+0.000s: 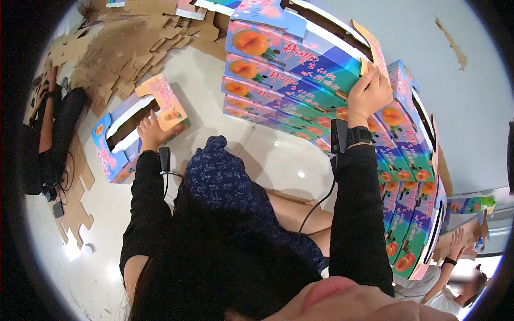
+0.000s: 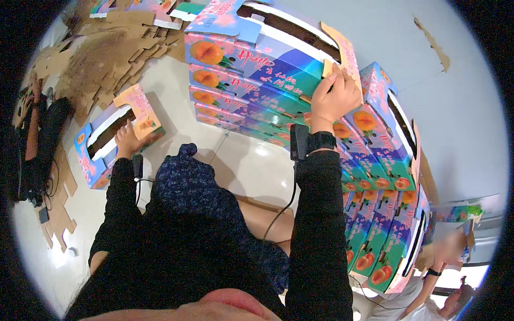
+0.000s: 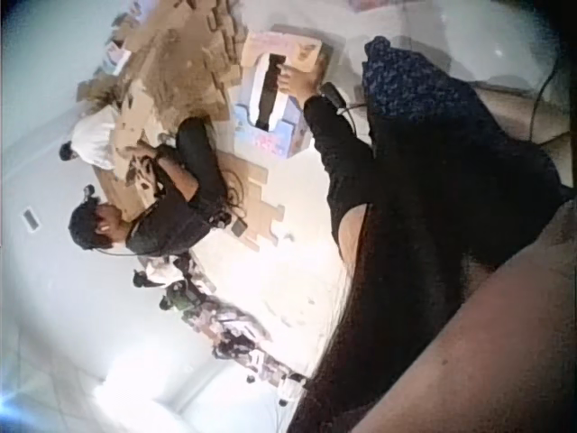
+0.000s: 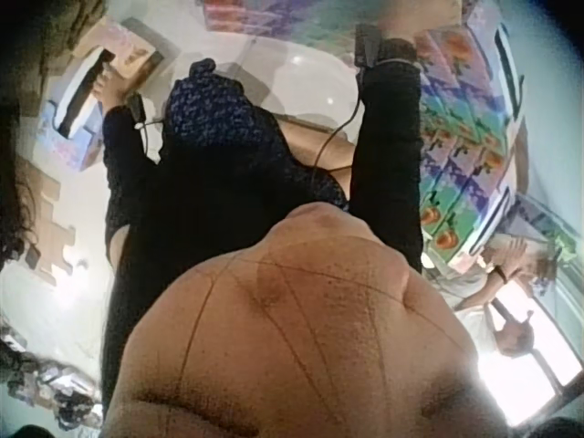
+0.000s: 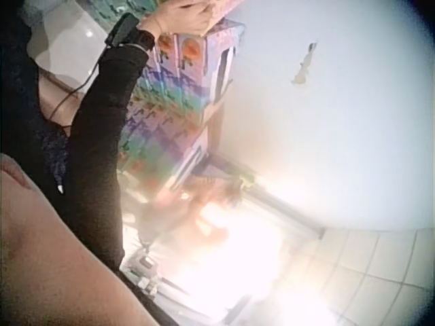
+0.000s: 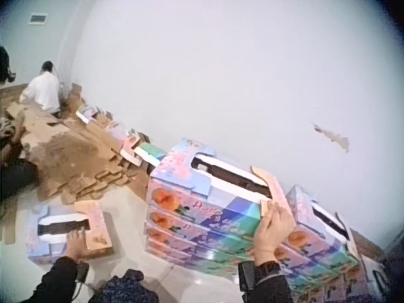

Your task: The person is sitting on the floor and stacking cardboard fruit boxes that feature a peach design.

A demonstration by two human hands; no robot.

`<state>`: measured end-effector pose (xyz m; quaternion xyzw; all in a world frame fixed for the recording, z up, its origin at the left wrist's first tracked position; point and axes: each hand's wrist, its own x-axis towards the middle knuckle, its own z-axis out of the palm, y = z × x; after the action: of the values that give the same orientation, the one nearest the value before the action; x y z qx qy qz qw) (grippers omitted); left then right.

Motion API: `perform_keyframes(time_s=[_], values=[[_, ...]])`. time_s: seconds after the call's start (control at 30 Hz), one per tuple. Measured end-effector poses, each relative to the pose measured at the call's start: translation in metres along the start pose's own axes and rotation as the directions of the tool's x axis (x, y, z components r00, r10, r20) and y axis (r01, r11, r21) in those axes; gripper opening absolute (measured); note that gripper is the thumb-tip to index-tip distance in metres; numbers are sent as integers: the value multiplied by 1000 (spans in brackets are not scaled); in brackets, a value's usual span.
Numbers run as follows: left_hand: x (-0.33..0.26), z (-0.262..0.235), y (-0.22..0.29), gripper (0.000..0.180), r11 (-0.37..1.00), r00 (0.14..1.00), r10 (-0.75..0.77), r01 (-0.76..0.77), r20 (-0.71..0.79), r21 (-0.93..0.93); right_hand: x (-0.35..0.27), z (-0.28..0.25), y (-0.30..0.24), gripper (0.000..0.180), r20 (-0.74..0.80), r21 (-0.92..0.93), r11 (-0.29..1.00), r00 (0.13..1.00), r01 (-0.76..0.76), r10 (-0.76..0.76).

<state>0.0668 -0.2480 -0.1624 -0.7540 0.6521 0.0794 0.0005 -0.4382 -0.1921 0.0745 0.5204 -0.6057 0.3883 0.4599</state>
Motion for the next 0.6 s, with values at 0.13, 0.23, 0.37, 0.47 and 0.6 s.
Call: perform_keyframes(time_s=[0.13,0.23,0.37,0.47,0.6], values=[[-22,19,-4,126,971,993,109,-117,51,210,-2,-4,2,28,-7,-13,1000,1000,-21,20],[-32,68,-27,110,929,957,201,-118,-209,351,-1,-11,-5,27,-32,-30,999,999,-27,26],[-61,70,4,104,980,949,189,-166,-251,111,-5,-18,3,26,44,-44,999,999,-28,30],[-82,38,12,105,979,966,153,-176,-211,-98,-1,-24,0,25,19,-31,998,999,-48,48],[-99,20,3,103,964,934,212,-248,-288,-94,-1,-25,-10,25,1,-4,998,998,-67,67]])
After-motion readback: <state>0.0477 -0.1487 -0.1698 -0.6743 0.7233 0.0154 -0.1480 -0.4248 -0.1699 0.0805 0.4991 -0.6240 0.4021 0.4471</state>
